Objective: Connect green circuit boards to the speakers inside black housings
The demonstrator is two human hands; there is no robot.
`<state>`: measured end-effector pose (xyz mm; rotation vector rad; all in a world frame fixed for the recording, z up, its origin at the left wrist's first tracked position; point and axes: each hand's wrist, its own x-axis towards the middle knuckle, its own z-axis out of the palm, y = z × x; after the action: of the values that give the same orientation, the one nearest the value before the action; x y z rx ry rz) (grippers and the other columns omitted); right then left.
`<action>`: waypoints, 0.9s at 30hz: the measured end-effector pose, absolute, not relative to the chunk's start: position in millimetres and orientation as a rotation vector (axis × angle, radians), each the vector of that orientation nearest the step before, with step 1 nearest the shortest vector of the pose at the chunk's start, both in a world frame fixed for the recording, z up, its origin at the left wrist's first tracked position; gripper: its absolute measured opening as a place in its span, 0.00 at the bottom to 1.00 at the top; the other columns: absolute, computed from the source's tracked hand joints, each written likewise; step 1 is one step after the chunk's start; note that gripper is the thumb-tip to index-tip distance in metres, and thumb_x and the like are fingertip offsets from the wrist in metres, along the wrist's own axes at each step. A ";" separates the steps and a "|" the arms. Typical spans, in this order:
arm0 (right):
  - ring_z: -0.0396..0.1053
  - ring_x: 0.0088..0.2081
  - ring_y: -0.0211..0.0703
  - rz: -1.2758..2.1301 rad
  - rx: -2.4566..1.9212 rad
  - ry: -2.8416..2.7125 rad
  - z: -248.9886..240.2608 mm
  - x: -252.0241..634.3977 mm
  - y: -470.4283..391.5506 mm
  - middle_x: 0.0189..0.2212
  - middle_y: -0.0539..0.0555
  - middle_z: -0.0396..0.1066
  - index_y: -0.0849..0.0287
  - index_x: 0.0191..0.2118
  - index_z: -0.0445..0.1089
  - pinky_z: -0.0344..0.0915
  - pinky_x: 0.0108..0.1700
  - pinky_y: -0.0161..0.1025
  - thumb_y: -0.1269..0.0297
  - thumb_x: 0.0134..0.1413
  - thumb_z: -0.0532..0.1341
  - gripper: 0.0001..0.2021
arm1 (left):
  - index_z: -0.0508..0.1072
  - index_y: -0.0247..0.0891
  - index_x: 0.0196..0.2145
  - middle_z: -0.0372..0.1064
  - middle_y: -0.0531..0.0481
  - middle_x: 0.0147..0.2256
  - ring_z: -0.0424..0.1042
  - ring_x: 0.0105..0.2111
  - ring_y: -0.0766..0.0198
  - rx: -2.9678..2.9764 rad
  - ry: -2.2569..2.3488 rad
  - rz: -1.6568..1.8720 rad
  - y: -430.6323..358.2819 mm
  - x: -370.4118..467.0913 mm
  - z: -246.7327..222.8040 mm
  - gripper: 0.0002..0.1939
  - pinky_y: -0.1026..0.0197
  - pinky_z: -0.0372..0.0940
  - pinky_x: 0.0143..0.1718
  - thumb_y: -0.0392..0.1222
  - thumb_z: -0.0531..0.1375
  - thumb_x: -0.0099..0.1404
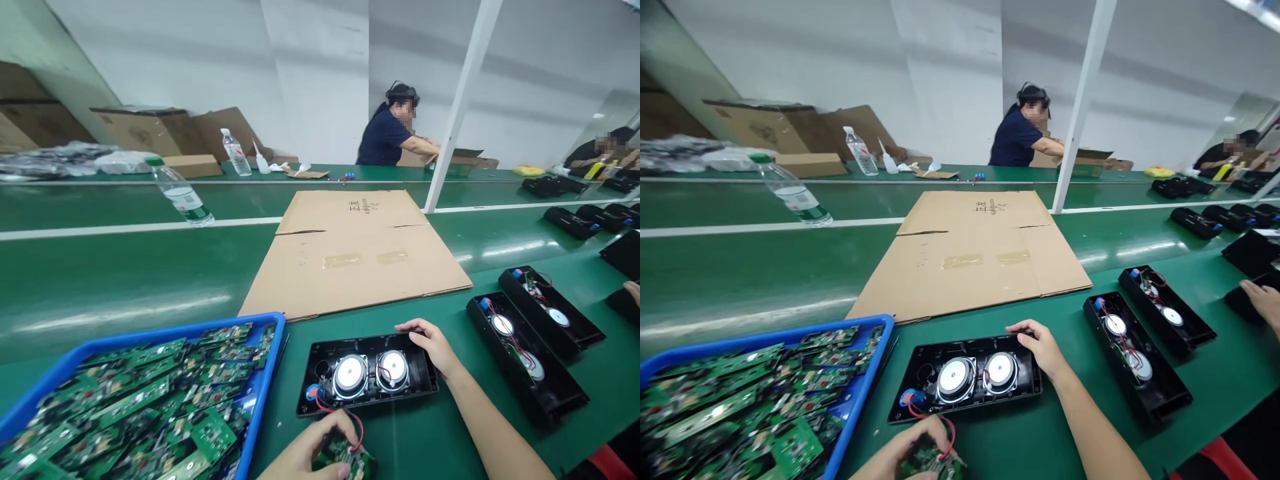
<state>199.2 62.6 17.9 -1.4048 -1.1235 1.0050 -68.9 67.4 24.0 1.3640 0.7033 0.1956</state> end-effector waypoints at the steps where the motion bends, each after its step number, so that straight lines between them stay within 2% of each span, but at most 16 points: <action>1: 0.71 0.39 0.48 1.057 -1.373 -1.124 17.3 200.7 63.4 0.36 0.57 0.74 0.58 0.32 0.69 0.65 0.44 0.47 0.54 0.45 0.59 0.12 | 0.68 0.38 0.34 0.69 0.49 0.36 0.67 0.33 0.61 1.346 0.707 0.160 66.8 -63.8 22.4 0.12 0.61 0.64 0.34 0.45 0.62 0.52; 3: 0.70 0.41 0.48 1.135 -1.328 -1.132 18.7 204.6 61.9 0.38 0.56 0.74 0.58 0.32 0.69 0.64 0.46 0.46 0.58 0.43 0.61 0.10 | 0.69 0.37 0.34 0.70 0.48 0.38 0.68 0.35 0.60 1.331 0.705 0.144 65.1 -54.9 19.8 0.11 0.60 0.64 0.35 0.43 0.62 0.53; 5: 0.69 0.43 0.47 1.204 -1.293 -1.159 22.2 209.9 57.6 0.40 0.56 0.74 0.58 0.32 0.69 0.63 0.47 0.46 0.63 0.41 0.63 0.09 | 0.71 0.36 0.33 0.71 0.47 0.40 0.68 0.40 0.57 1.372 0.669 0.137 64.5 -51.0 18.3 0.11 0.58 0.62 0.43 0.41 0.63 0.51; 7: 0.69 0.43 0.47 1.269 -1.256 -1.192 25.1 215.7 53.7 0.41 0.55 0.73 0.58 0.34 0.70 0.61 0.48 0.46 0.66 0.38 0.65 0.11 | 0.73 0.37 0.35 0.71 0.48 0.42 0.66 0.44 0.55 1.418 0.636 0.084 65.3 -52.8 17.0 0.15 0.57 0.58 0.48 0.40 0.66 0.47; 9: 0.69 0.44 0.48 1.319 -1.219 -1.205 24.8 220.2 52.6 0.41 0.56 0.73 0.58 0.34 0.70 0.61 0.49 0.45 0.67 0.35 0.67 0.13 | 0.74 0.38 0.39 0.71 0.49 0.43 0.67 0.42 0.55 1.392 0.637 0.044 66.5 -57.0 14.5 0.23 0.56 0.59 0.47 0.40 0.69 0.42; 11: 0.68 0.44 0.48 1.347 -1.191 -1.181 20.5 222.3 54.8 0.41 0.56 0.73 0.59 0.33 0.70 0.61 0.48 0.45 0.65 0.34 0.68 0.15 | 0.74 0.38 0.41 0.70 0.47 0.44 0.68 0.40 0.56 1.298 0.645 0.079 67.7 -59.5 10.5 0.26 0.55 0.60 0.45 0.43 0.69 0.41; 15: 0.70 0.38 0.45 1.364 -1.180 -1.054 7.4 220.6 64.0 0.38 0.54 0.73 0.57 0.34 0.68 0.64 0.41 0.43 0.57 0.41 0.64 0.13 | 0.71 0.36 0.41 0.70 0.44 0.44 0.65 0.45 0.54 1.177 0.662 0.214 70.9 -55.7 3.3 0.25 0.53 0.57 0.50 0.53 0.65 0.48; 17: 0.70 0.36 0.44 1.381 -1.175 -1.014 3.6 219.4 66.5 0.37 0.54 0.73 0.57 0.34 0.68 0.64 0.40 0.41 0.57 0.42 0.63 0.13 | 0.70 0.36 0.40 0.70 0.43 0.42 0.65 0.45 0.54 1.147 0.673 0.224 71.8 -53.0 2.2 0.23 0.52 0.58 0.49 0.52 0.65 0.50; 20: 0.70 0.40 0.45 1.417 -1.166 -0.985 2.7 219.2 66.4 0.39 0.54 0.73 0.58 0.34 0.69 0.63 0.43 0.41 0.59 0.40 0.64 0.13 | 0.70 0.36 0.39 0.69 0.46 0.38 0.65 0.41 0.56 1.102 0.693 0.212 70.1 -52.4 3.2 0.20 0.53 0.60 0.45 0.49 0.65 0.50; 27: 0.70 0.40 0.45 1.474 -1.182 -0.955 7.1 220.7 64.8 0.41 0.54 0.73 0.58 0.36 0.70 0.63 0.43 0.41 0.60 0.41 0.64 0.13 | 0.70 0.35 0.39 0.68 0.50 0.33 0.66 0.37 0.60 1.031 0.703 0.238 66.4 -54.0 9.2 0.19 0.56 0.61 0.43 0.46 0.65 0.51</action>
<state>220.7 64.8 7.1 -1.1825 -0.9552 1.4740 -54.0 66.4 9.2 1.0313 0.7027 0.2375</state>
